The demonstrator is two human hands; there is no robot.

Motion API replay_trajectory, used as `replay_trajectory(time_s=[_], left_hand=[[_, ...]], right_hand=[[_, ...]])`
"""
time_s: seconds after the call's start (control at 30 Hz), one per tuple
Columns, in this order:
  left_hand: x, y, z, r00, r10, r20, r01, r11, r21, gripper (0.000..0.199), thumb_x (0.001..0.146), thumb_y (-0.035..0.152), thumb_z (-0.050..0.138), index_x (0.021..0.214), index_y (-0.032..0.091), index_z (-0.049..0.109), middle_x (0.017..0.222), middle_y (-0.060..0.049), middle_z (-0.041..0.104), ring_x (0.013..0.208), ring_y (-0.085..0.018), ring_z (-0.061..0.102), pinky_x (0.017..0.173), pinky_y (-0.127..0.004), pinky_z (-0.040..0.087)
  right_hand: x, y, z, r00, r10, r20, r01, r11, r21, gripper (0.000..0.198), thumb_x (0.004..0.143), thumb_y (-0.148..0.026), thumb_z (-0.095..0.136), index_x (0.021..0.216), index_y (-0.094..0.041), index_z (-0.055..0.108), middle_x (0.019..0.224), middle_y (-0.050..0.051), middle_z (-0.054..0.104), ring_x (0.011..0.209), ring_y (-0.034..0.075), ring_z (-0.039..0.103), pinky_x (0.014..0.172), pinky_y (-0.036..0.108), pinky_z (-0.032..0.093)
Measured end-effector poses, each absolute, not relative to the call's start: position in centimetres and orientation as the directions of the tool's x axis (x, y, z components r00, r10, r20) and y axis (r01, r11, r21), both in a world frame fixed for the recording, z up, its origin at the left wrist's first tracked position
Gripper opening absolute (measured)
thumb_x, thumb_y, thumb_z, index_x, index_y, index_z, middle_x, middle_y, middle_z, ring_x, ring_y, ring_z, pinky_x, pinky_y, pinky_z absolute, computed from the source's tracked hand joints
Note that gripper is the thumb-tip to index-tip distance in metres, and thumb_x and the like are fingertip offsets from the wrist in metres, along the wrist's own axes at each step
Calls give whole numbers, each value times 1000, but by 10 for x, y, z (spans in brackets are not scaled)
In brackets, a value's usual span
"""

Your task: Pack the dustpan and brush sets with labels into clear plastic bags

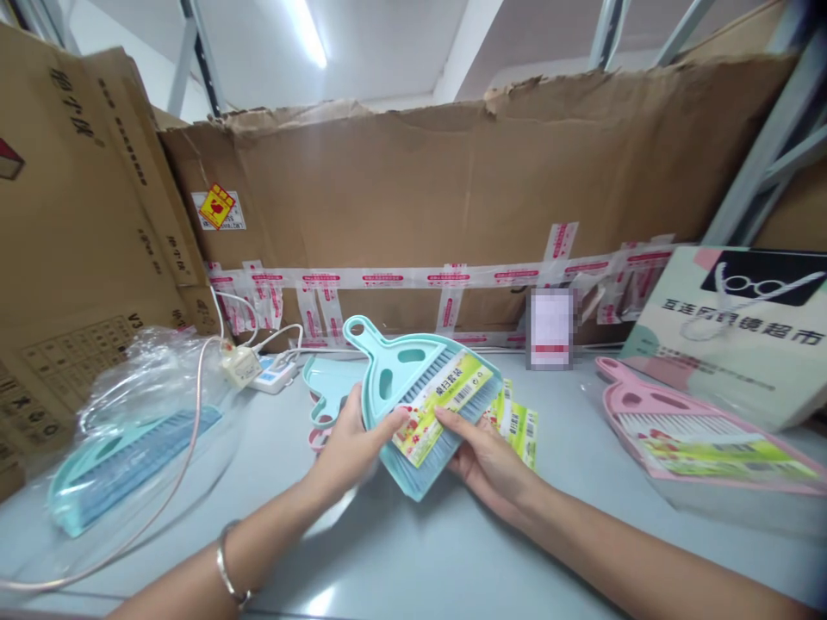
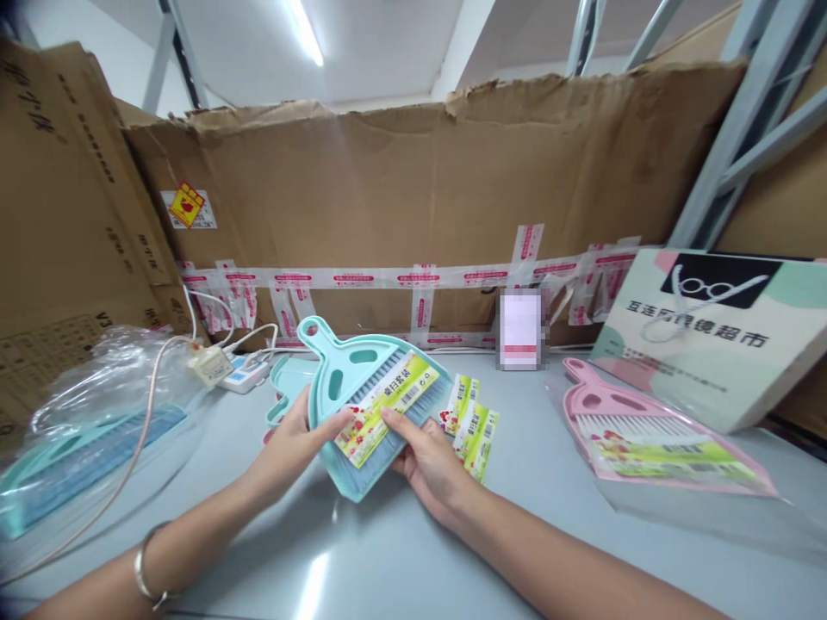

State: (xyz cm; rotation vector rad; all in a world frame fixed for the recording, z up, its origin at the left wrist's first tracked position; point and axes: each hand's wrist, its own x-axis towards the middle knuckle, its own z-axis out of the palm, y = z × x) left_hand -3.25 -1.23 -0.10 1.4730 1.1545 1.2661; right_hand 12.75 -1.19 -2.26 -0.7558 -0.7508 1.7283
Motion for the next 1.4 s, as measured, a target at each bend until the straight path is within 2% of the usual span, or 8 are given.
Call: replay_trajectory(time_s=[0.07,0.17,0.27,0.4,0.8,0.87,1.07,1.4], left_hand=[[-54,-12,22,165,945,282,365,-324,873,30,69,34,65,96,21,63,92,-5,68,84,-21,61,72,-29,49],[-110,-12,64,-68,725,685,773,-396,495,20,76,36,56,79,20,67,79,-3,68,71,-17,58,63,-25,43],[-180,-10,91,-288,467,836,954,68,291,15,74,31,57,78,19,66,68,0,64,57,-11,49,60,-24,38],[-253,4,82,-415,675,611,896,421,143,35,55,51,69,55,16,62,48,2,47,45,-6,22,50,-24,32],[-287,18,74,-399,426,812,860,481,171,23,65,31,57,49,15,52,45,4,31,51,-6,10,53,-24,25],[-262,12,93,-226,213,950,896,429,117,15,65,29,56,60,15,58,54,1,41,54,-8,20,55,-23,24],[-135,-6,110,299,187,936,950,32,-310,12,80,23,52,80,17,62,72,-3,57,67,-13,47,57,-22,37],[-40,3,53,524,302,796,800,-494,-340,17,84,15,45,89,17,62,75,-3,58,67,-12,55,61,-21,44]], right_hand=[[130,-11,-23,-201,971,-130,-589,-226,-776,39,68,-25,70,105,-21,57,89,2,70,78,19,66,68,32,55],[134,-7,-23,-170,976,-138,-604,-214,-768,40,68,-22,70,106,-21,57,89,1,71,78,19,67,67,32,55],[136,-5,-23,-170,975,-141,-605,-216,-766,41,68,-20,70,107,-20,57,87,1,71,79,20,67,69,32,56],[137,-6,-22,-172,973,-154,-595,-227,-771,41,67,-21,71,106,-20,58,86,1,71,80,19,66,70,32,56],[143,-3,-18,-150,984,-92,-601,-164,-782,48,66,-21,71,112,-21,57,90,2,71,79,20,67,68,31,55],[144,-3,-16,-157,983,-94,-610,-171,-773,49,66,-21,71,113,-22,56,91,2,71,79,19,66,68,30,55],[145,-12,-9,-226,971,-76,-631,-205,-748,49,66,-22,71,112,-22,56,93,2,70,82,21,66,72,34,54],[145,-11,-16,-316,940,-133,-554,-296,-778,23,66,-22,70,87,-15,63,93,7,70,88,22,65,80,35,52]])
